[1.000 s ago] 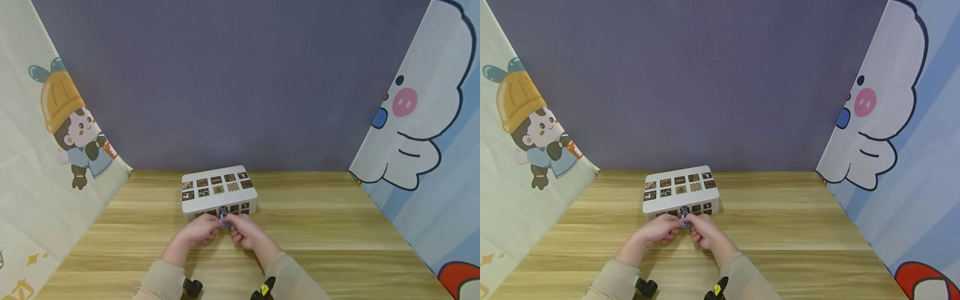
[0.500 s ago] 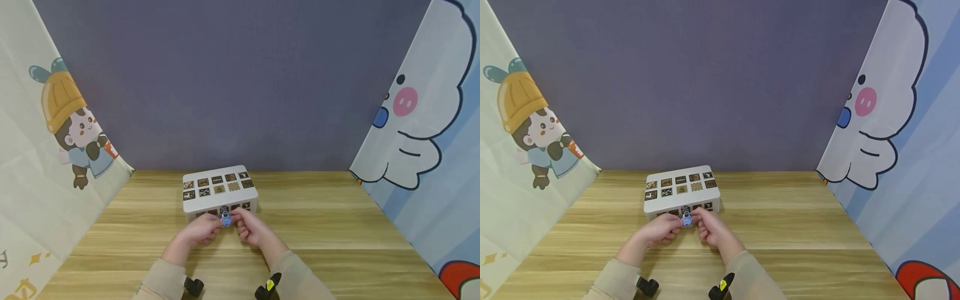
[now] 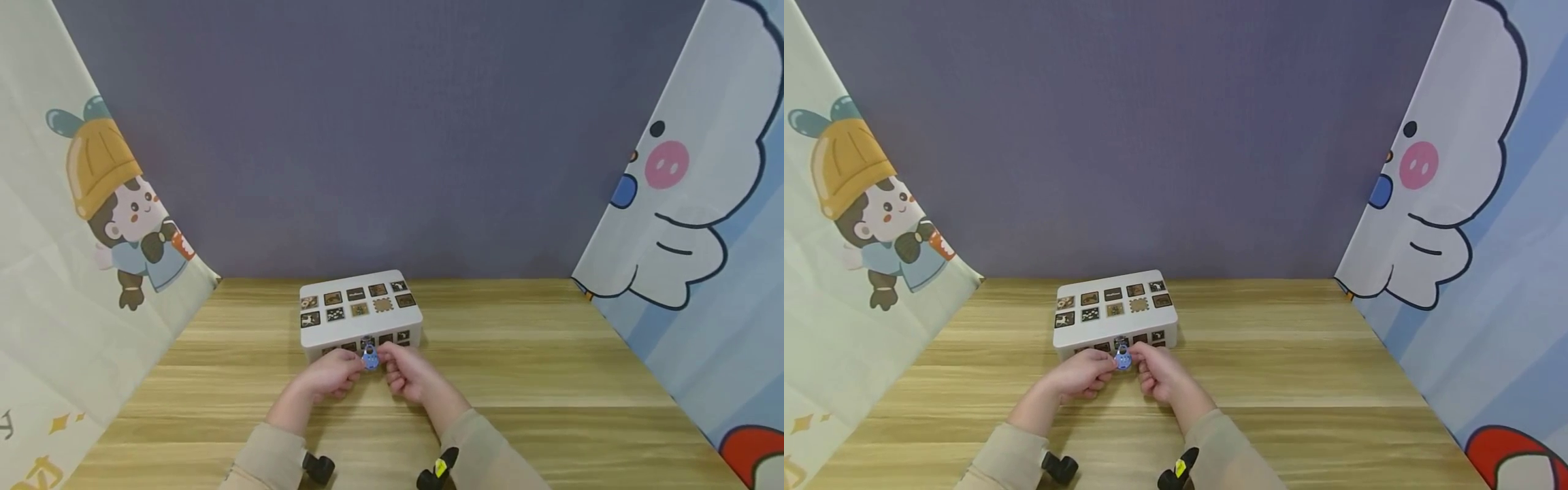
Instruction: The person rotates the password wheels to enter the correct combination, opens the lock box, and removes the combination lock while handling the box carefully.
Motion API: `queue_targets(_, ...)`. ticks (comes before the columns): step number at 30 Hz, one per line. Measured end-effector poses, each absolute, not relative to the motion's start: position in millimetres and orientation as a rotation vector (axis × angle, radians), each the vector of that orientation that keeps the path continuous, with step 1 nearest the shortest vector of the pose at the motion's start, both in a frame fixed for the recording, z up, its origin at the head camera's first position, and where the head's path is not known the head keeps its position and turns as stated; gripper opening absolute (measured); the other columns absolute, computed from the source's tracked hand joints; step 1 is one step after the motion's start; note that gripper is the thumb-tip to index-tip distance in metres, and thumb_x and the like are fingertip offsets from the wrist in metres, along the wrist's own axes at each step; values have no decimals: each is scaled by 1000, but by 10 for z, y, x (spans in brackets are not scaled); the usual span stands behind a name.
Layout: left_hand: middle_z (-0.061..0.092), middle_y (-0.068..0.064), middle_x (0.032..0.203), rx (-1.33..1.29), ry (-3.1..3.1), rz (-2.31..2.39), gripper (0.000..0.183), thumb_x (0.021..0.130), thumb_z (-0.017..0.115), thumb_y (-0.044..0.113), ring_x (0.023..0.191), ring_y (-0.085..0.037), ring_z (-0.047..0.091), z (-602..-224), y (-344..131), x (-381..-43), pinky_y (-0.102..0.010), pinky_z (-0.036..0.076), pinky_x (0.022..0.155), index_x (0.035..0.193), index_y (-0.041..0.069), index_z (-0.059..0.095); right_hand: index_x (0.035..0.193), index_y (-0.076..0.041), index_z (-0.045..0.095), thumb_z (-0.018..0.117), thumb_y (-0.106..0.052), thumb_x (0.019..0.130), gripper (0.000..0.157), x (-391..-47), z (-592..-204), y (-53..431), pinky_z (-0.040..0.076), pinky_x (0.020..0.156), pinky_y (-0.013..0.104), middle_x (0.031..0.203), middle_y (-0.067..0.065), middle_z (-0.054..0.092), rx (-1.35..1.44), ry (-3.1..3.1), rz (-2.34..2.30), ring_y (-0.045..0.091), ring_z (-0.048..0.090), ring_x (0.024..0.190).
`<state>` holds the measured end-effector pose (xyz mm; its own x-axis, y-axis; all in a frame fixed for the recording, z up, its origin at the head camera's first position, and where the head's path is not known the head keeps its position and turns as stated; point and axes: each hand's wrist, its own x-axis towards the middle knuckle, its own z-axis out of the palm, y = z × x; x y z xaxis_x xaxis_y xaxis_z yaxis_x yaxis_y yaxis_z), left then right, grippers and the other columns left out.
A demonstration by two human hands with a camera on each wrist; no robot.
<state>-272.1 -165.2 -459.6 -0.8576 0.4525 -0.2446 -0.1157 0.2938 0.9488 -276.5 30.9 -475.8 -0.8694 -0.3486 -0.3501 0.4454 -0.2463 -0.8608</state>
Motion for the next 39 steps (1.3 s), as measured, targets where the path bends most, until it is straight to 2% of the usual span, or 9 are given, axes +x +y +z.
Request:
queue_targets(8, 41, 4, 64, 290, 2104, 1599, 20, 103, 50, 14, 51, -8, 31, -4619, -1653, -2731, -20, 27, 46, 86, 5, 54, 72, -15, 54, 65, -19, 90, 22, -2775, -4806, 257, 21, 41, 12, 57, -11, 35, 95, 1522, -2143, 1, 29, 48)
queue_targets(18, 39, 4, 64, 291, 2072, 1631, 18, 103, 51, 14, 50, -7, 30, -4640, -1645, -2722, -20, 26, 45, 93, 0, 56, 80, -10, 63, 67, -13, 85, 7, -2776, -4851, 197, 21, 41, 12, 56, -11, 35, 90, 1553, -2131, 0, 29, 47)
queue_targets(22, 40, 4, 64, 293, 2082, 1622, 19, 102, 51, 14, 50, -7, 31, -4639, -1647, -2733, -20, 26, 45, 93, -1, 57, 81, -9, 63, 68, -11, 84, 6, -2782, -4859, 179, 22, 40, 13, 56, -10, 36, 91, 1569, -2127, 1, 30, 47)
queue_targets(28, 42, 3, 64, 289, 2132, 1585, 20, 102, 52, 15, 51, -8, 33, -4614, -1647, -2743, -20, 29, 46, 90, 0, 57, 80, -9, 63, 69, -11, 83, 8, -2787, -4860, 164, 23, 40, 12, 56, -10, 36, 95, 1586, -2131, 1, 31, 47)
queue_targets(39, 39, 4, 63, 300, 2109, 1584, 22, 103, 51, 14, 50, -8, 31, -4624, -1656, -2739, -20, 27, 45, 82, 6, 53, 78, -10, 63, 70, -11, 82, 8, -2797, -4889, 164, 23, 40, 12, 56, -10, 36, 85, 1599, -2135, 0, 31, 47)
